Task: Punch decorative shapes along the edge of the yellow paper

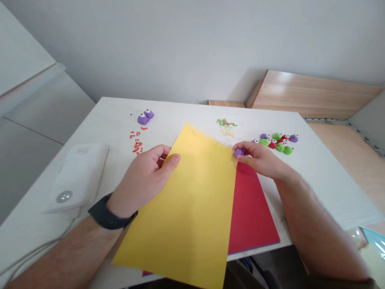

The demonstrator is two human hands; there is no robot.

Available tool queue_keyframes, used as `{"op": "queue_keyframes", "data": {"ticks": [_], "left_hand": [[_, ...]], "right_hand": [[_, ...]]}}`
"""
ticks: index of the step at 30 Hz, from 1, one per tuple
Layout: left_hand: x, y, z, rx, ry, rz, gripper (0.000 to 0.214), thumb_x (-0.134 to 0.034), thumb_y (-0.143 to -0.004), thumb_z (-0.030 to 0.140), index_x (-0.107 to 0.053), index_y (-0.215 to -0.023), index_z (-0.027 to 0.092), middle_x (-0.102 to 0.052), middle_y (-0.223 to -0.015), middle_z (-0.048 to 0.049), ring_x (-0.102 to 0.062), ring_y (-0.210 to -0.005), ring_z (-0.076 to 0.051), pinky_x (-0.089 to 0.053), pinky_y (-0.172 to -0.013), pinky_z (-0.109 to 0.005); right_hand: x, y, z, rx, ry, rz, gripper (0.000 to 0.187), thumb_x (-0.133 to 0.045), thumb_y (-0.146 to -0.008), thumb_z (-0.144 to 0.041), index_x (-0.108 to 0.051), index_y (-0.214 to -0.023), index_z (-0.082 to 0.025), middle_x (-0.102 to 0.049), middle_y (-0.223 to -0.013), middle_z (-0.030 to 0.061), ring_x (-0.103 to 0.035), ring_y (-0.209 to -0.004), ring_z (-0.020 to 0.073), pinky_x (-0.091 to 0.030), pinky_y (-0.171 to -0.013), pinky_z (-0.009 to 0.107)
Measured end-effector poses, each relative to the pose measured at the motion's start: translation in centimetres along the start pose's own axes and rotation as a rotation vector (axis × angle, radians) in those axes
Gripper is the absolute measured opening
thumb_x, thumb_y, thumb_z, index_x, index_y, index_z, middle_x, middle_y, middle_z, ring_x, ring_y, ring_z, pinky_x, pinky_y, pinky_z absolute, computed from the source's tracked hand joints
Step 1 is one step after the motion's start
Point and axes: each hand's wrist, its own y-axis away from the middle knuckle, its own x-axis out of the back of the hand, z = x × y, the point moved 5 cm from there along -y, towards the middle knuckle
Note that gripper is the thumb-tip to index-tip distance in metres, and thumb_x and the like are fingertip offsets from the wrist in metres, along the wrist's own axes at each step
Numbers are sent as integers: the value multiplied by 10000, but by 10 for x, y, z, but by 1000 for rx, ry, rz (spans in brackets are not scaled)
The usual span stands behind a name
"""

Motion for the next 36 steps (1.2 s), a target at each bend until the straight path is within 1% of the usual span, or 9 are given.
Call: {"op": "queue_keyframes", "data": {"ticks": [8,20,27,36], "left_hand": [[0,0,-1,8,-8,1,328,-603,-962,563,-676,-963,243,-746,-761,32,-655,-610,-164,-430,-545,-263],[1,3,5,20,-11,-16,350,-592,-966,561,-665,-951,219,-734,-743,15,-627,-602,-167,-412,-548,-260],[0,2,5,25,4,-17,331,-598,-966,542,-673,-961,219,-747,-762,16,-644,-618,-167,-424,-558,-260],[1,2,5,29,8,-12,319,-594,-956,532,-674,-959,223,-750,-772,1,-650,-621,-182,-431,-549,-261]], "right_hand": [[0,1,0,5,22,-4,213,-628,-895,-257,-709,-1088,-217,-692,-909,19,-597,-819,188,-463,-775,329],[1,0,-4,62,117,42,209,-618,-886,-228,-711,-1073,-221,-722,-910,30,-631,-822,200,-477,-781,340],[0,-1,-4,68,138,51,221,-613,-868,-208,-709,-1067,-214,-726,-914,32,-630,-818,198,-474,-778,336],[-2,-2,-3,65,149,35,218,-604,-881,-199,-700,-1076,-212,-728,-942,34,-633,-838,198,-476,-794,343]]}}
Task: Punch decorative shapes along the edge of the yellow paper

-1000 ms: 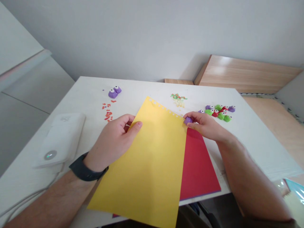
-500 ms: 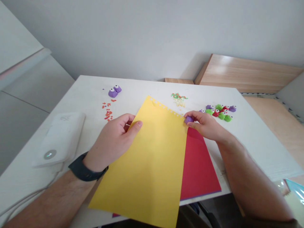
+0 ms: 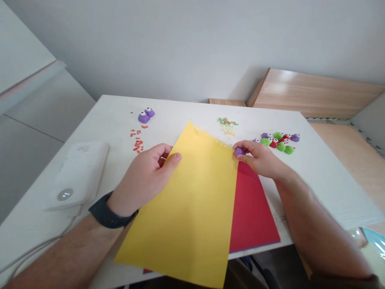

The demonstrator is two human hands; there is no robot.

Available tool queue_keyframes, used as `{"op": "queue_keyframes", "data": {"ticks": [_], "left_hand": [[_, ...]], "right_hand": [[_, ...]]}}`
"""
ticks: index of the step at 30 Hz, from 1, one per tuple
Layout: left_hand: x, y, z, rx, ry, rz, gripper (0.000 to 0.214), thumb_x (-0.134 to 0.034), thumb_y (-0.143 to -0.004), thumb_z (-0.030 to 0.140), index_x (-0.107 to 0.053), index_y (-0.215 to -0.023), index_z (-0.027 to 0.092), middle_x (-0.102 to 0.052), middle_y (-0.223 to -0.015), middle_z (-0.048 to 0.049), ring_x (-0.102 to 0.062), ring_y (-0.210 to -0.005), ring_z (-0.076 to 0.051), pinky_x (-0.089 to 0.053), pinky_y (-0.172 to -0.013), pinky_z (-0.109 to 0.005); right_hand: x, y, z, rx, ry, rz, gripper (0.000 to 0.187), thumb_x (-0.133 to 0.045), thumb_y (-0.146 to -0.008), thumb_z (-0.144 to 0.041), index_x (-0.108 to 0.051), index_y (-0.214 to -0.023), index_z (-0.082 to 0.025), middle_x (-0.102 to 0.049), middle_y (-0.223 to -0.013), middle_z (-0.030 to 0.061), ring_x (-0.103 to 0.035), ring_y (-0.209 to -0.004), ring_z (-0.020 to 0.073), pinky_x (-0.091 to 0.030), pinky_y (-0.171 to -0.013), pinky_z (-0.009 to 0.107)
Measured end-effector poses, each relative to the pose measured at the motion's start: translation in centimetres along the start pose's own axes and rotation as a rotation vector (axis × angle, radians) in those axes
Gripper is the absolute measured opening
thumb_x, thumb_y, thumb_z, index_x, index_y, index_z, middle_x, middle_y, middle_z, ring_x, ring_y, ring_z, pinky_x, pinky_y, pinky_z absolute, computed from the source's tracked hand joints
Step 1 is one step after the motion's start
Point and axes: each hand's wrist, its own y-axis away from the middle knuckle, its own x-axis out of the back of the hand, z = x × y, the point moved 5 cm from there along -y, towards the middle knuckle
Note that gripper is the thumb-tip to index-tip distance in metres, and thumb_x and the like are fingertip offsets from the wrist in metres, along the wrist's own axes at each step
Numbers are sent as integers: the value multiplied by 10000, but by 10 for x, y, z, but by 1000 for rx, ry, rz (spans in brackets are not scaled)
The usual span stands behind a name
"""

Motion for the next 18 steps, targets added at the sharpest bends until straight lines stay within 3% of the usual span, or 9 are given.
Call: {"op": "queue_keyframes", "data": {"ticks": [18], "left_hand": [[2,0,2,0,11,7,354,-609,-951,569,-659,-928,219,-721,-718,28,-618,-578,-158,-408,-519,-253]], "right_hand": [[2,4,-8,50,66,21,210,-579,-913,-177,-674,-1090,-241,-745,-1032,40,-658,-918,212,-481,-836,340]]}}
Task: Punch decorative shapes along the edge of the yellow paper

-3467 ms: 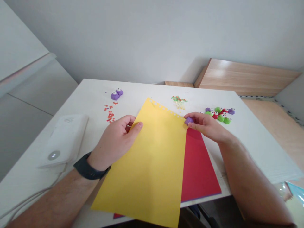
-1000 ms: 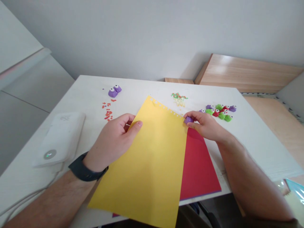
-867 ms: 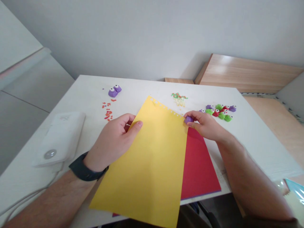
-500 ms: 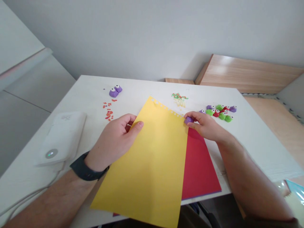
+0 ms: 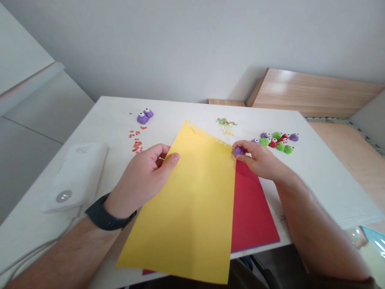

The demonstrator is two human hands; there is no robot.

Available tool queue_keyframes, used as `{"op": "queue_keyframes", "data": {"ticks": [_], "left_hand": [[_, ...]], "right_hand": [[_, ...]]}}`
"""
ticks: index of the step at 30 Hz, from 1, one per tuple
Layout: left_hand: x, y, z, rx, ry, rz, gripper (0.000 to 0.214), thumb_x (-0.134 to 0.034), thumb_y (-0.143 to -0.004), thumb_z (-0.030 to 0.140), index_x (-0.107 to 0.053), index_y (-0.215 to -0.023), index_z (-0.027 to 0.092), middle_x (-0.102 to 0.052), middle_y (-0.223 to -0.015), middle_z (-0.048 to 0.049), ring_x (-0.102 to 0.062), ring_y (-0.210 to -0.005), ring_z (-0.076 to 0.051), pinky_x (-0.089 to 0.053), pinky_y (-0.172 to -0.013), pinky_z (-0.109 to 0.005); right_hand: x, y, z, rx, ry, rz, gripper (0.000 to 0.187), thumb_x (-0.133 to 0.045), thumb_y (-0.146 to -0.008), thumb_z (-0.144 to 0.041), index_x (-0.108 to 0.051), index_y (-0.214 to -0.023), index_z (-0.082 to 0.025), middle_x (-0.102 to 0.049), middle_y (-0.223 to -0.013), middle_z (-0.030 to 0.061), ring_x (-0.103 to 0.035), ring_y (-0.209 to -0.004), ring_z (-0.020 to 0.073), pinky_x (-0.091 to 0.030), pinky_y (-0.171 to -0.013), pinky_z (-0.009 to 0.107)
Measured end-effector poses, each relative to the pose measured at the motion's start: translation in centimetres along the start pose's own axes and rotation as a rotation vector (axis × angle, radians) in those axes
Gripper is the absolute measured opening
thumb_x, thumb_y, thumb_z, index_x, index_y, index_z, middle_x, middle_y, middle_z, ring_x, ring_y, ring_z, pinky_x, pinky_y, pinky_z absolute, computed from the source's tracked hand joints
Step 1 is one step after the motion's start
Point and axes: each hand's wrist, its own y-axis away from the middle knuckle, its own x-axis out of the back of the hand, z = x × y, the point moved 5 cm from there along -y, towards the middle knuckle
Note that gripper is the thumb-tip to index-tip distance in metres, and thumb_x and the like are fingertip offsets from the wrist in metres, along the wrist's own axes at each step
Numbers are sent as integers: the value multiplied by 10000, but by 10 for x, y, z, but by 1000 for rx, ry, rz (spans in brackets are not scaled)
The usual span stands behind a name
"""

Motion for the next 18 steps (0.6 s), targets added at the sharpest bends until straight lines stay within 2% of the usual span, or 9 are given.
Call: {"op": "queue_keyframes", "data": {"ticks": [9,18], "left_hand": [[0,0,0,6,-9,-9,338,-593,-954,548,-665,-945,217,-716,-731,21,-612,-585,-163,-408,-520,-256],[-1,1,-1,3,-8,-9,298,-601,-958,515,-664,-924,226,-709,-718,34,-604,-575,-151,-407,-517,-251]], "right_hand": [[-2,0,-1,-1,31,5,275,-588,-882,-150,-689,-1120,-243,-770,-1060,54,-682,-948,240,-496,-838,356],[-5,-3,-1,-8,49,28,205,-595,-870,-144,-668,-1045,-222,-749,-1005,51,-667,-897,220,-473,-814,348]]}}
